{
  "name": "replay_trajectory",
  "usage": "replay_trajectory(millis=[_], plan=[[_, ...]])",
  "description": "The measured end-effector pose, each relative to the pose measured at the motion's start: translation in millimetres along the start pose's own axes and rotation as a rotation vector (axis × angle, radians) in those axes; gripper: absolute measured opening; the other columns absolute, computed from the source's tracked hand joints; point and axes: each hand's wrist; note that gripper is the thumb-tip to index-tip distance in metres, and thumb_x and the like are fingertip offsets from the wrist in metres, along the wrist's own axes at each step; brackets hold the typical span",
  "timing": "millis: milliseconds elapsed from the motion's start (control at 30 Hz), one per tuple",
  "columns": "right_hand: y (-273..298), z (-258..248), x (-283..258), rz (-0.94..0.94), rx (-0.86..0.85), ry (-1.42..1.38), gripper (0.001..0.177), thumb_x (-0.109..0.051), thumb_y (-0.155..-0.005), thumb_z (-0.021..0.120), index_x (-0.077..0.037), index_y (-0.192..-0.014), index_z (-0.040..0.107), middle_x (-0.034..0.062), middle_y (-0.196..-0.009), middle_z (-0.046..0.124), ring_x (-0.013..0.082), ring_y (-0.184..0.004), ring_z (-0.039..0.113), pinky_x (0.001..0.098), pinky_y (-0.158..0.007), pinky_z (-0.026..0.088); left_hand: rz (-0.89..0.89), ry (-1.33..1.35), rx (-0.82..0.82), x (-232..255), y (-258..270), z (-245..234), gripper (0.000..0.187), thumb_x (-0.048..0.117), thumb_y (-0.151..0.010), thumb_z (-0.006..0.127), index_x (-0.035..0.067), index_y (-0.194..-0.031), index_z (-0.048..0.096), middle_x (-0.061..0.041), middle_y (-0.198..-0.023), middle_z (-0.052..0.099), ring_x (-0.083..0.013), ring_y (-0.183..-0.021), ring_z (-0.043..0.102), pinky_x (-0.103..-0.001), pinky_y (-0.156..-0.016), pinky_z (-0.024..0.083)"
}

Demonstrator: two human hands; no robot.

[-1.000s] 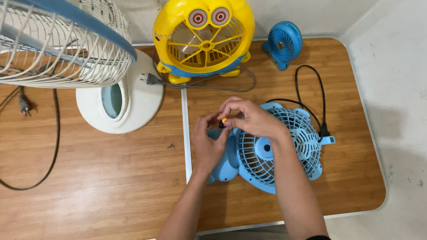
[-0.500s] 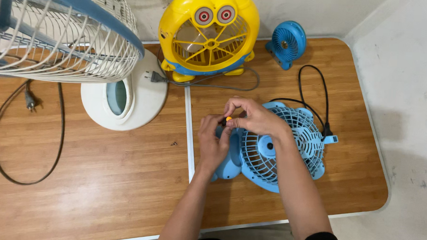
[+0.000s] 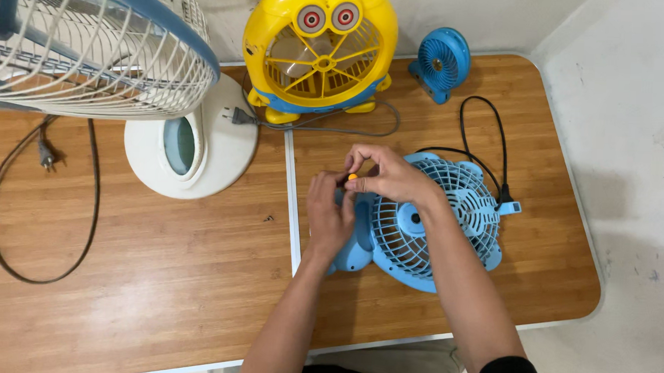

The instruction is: The person assembles a small blue bear-shaped fan on a wooden table using a screwdriver. They repeatedly insert and tighten screws into the fan's base and body, adjusting the fan's orientation as needed. Other fans are visible on the table but not handled.

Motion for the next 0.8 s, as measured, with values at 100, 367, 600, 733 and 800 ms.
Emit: replay_trajectory(millis=[100, 367, 600, 733, 800], plan=[[3, 4, -3, 0.033, 0.057, -0.034, 0.026, -0.007, -0.083, 0.082, -0.004, -0.088, 0.056, 0.0049, -0.110, 0.063, 0.0153, -0.105, 0.062, 0.0300, -0.081, 0.059, 0.000, -0.027, -0.011, 0, 1, 2, 0.028, -0.002, -0.090, 0.067, 0.000, -0.118, 0.063, -0.018, -0.104, 0.063, -0.0370, -0.096, 0.059, -0.045, -0.084, 0.047], [7, 2, -28, 0.065, 0.038, 0.035, 0.023, -0.013, -0.092, 0.074, -0.006, -0.114, 0.073, 0.0025, -0.112, 0.066, 0.0140, -0.103, 0.066, 0.0276, -0.082, 0.057, -0.082, -0.063, -0.021, -2, 2, 3, 0.028, 0.004, -0.095, 0.067, 0.000, -0.122, 0.061, -0.015, -0.107, 0.061, -0.0328, -0.096, 0.059, -0.043, -0.083, 0.047], [3, 7, -18, 0.033, 0.048, 0.010, 0.013, -0.005, -0.096, 0.068, -0.004, -0.108, 0.074, 0.0040, -0.107, 0.063, 0.0140, -0.096, 0.064, 0.0280, -0.079, 0.055, -0.137, 0.066, 0.002, 3, -1, 1, 0.031, 0.006, -0.093, 0.071, -0.001, -0.120, 0.058, -0.015, -0.107, 0.061, -0.0283, -0.095, 0.062, -0.039, -0.083, 0.051], [1, 6, -15, 0.025, 0.026, 0.010, 0.011, -0.003, -0.096, 0.068, -0.003, -0.106, 0.072, 0.0047, -0.106, 0.062, 0.0137, -0.095, 0.065, 0.0276, -0.079, 0.056, -0.123, 0.083, 0.080, 5, -3, 2, 0.037, 0.006, -0.086, 0.078, -0.002, -0.116, 0.057, -0.016, -0.105, 0.061, -0.0296, -0.096, 0.063, -0.039, -0.083, 0.052], [1, 6, -12, 0.025, 0.015, -0.004, 0.010, -0.004, -0.096, 0.067, -0.003, -0.105, 0.071, 0.0049, -0.106, 0.063, 0.0136, -0.097, 0.066, 0.0275, -0.081, 0.057, -0.137, 0.051, 0.059, 2, -1, 2, 0.036, 0.006, -0.083, 0.083, -0.001, -0.109, 0.059, -0.016, -0.101, 0.062, -0.0304, -0.094, 0.063, -0.040, -0.081, 0.052]])
Point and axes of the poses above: each hand's wrist, its own y-axis away from the middle knuckle, its own z-axis out of the palm, x = y × z
